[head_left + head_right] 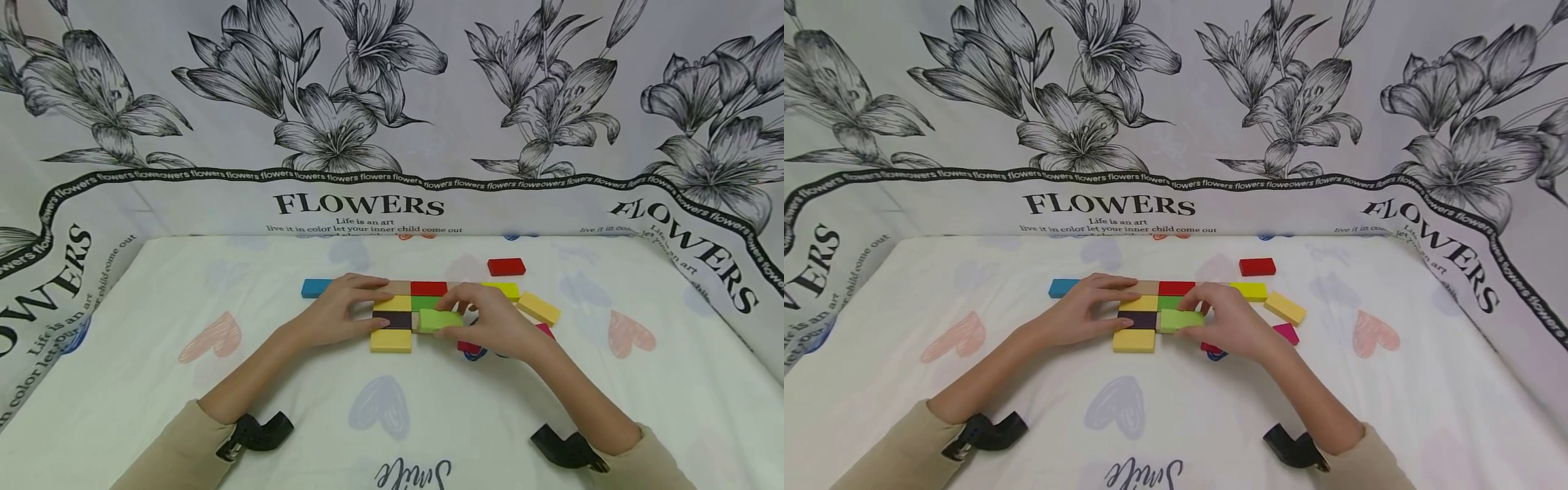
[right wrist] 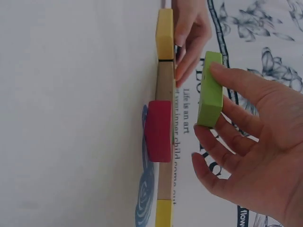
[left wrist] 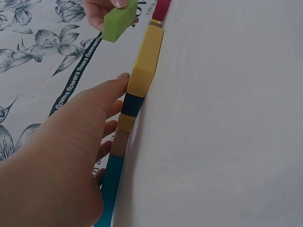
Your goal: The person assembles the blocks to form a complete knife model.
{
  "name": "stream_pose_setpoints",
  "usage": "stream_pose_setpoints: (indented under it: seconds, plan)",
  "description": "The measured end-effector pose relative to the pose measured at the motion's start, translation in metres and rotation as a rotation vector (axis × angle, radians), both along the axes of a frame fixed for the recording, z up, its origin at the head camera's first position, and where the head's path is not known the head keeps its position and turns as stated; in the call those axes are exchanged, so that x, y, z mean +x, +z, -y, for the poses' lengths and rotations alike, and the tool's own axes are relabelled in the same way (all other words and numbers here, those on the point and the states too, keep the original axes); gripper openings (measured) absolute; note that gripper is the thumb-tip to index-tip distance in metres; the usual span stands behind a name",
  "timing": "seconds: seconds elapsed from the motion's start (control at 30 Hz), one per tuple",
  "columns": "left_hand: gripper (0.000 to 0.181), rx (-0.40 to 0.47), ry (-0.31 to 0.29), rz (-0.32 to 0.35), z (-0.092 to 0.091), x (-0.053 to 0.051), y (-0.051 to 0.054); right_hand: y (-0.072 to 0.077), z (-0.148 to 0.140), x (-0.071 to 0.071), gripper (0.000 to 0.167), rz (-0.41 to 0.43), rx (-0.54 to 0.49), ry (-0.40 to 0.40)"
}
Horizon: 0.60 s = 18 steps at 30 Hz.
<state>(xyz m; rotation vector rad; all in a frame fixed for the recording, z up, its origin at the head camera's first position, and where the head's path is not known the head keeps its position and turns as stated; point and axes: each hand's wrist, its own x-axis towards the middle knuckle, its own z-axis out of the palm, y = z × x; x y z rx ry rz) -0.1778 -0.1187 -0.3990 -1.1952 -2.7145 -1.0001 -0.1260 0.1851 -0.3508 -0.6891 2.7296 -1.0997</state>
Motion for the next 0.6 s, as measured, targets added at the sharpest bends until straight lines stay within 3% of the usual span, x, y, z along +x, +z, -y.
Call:
stream_pose_setpoints:
  seconds: [0.6]
  plan:
    - [0.047,0.003,0.008,0.009,0.0009,0.0,0.0001,-0.0095,0.0093,0.0026,0.032,0.056,0.019,0.043]
